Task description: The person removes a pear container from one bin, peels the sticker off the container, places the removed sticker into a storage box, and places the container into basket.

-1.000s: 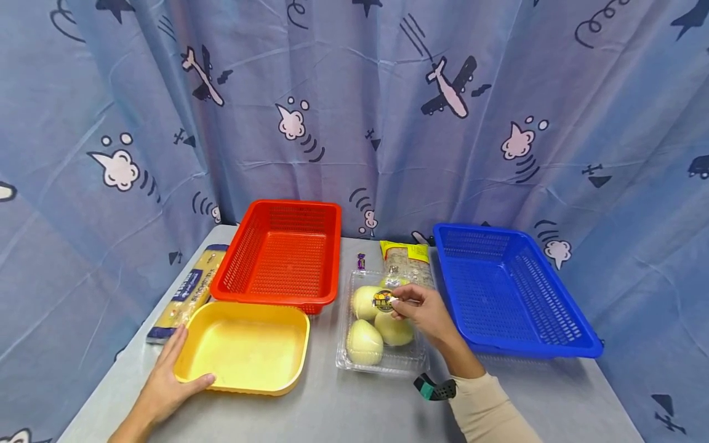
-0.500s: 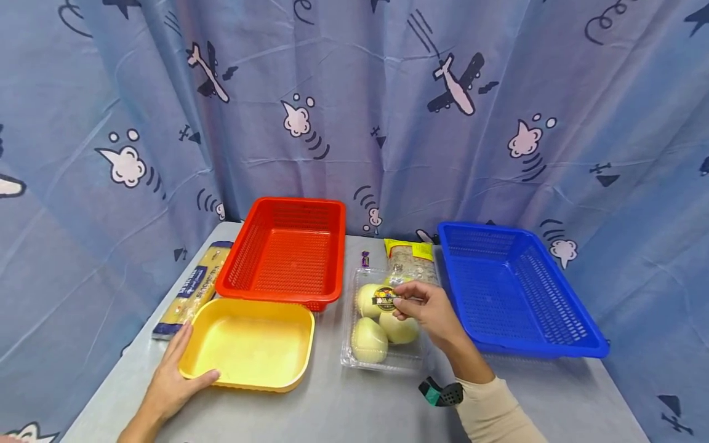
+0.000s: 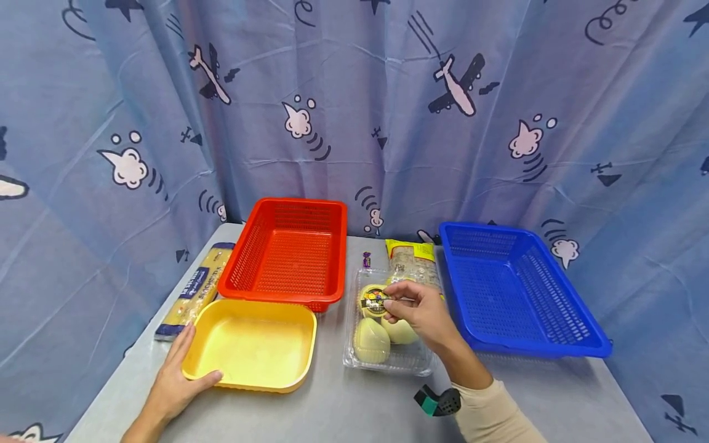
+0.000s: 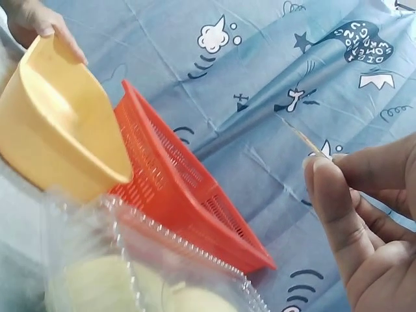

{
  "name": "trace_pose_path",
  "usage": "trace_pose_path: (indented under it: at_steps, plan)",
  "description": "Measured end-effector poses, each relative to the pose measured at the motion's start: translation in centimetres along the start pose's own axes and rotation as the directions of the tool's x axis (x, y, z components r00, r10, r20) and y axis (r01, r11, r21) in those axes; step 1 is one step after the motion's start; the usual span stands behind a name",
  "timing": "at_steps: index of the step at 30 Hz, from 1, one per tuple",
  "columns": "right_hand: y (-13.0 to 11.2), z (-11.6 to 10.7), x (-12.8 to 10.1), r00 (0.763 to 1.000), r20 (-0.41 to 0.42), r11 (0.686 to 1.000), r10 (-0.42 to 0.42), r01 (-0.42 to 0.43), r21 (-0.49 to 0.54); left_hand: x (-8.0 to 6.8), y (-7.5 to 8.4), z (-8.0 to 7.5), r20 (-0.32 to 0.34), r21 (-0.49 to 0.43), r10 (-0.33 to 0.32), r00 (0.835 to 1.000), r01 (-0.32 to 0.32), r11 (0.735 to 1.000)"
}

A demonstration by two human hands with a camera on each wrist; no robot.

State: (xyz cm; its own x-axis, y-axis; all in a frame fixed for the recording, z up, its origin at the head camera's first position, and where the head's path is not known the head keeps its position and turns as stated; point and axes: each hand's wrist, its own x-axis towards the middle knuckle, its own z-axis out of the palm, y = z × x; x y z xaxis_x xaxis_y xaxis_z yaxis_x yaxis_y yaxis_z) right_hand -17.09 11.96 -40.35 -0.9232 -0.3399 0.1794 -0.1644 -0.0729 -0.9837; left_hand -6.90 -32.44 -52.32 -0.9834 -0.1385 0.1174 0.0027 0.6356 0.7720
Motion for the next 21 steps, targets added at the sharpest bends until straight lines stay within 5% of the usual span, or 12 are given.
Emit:
trace_pose_path:
  at_steps: [21]
  plan:
    - [-1.5,4.4,0.7,0.999,0.004,0.997,0.042,-0.042,0.071,0.1,-0.2,0.1,0.004,-0.013,-0.006,1.0,0.006,1.0]
